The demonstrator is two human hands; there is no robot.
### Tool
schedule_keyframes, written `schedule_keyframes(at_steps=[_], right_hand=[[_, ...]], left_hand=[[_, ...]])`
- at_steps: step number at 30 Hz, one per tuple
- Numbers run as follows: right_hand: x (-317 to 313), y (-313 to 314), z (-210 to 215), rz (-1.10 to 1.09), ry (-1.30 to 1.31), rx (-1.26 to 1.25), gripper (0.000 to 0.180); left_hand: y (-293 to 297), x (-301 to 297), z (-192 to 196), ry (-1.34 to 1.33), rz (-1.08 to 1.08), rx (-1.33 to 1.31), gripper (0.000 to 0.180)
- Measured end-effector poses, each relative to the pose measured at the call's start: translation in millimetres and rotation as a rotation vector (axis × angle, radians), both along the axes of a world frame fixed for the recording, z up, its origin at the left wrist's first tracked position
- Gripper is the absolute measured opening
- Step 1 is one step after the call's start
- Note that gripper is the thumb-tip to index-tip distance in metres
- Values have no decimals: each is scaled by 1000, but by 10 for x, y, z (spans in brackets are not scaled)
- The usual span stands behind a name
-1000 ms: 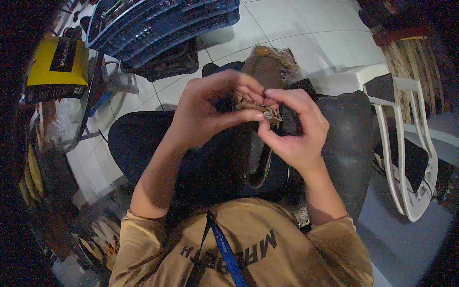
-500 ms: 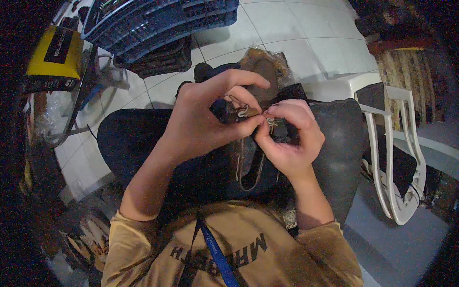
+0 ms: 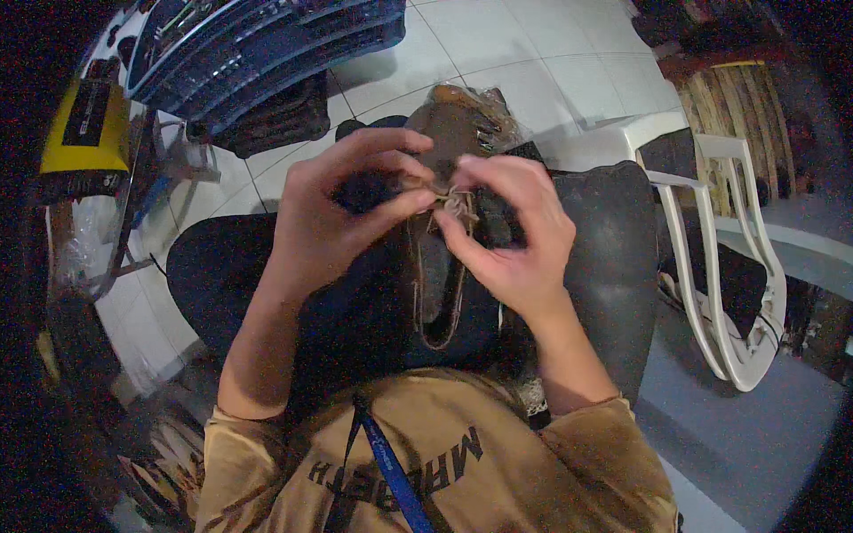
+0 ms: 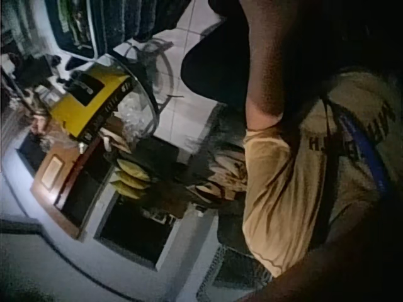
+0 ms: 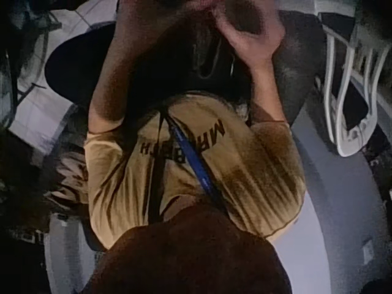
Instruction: The person is lacing a leather boat shoe and adjusting the lace tension.
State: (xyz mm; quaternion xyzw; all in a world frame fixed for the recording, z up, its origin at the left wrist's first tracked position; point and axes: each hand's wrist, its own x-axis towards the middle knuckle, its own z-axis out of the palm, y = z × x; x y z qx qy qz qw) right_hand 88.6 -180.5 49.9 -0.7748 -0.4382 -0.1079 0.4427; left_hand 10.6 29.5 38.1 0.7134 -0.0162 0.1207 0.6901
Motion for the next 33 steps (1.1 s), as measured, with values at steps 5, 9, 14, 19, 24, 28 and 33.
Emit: schedule_keyframes(at_steps=[5,9,14,19,24,28,33], right_hand=[[-290,-342,-252,-166,602,244,99],[-569,-367,-376,-79,776,-57,100],[-267,-303,-191,-51,524,-275,67],[7,-232,60,160,359,-443,65],[42,-229,55,283,284,-554,66],[-31,-250,57,203,340,-454,67],[-90,-272,51,160,413,-407,74]], left_hand=[[105,23,-139,-146,-17,352,65],[9,20,-192,-110,-48,318,74],[168,-89,-311,-97,98,402,44],[377,-81,-58,-303,177,652,28],[255,17,17,-403,-273,664,38],[277,38,-25,-498,-180,798,31],[297,48,40,-604,-18,961,20]])
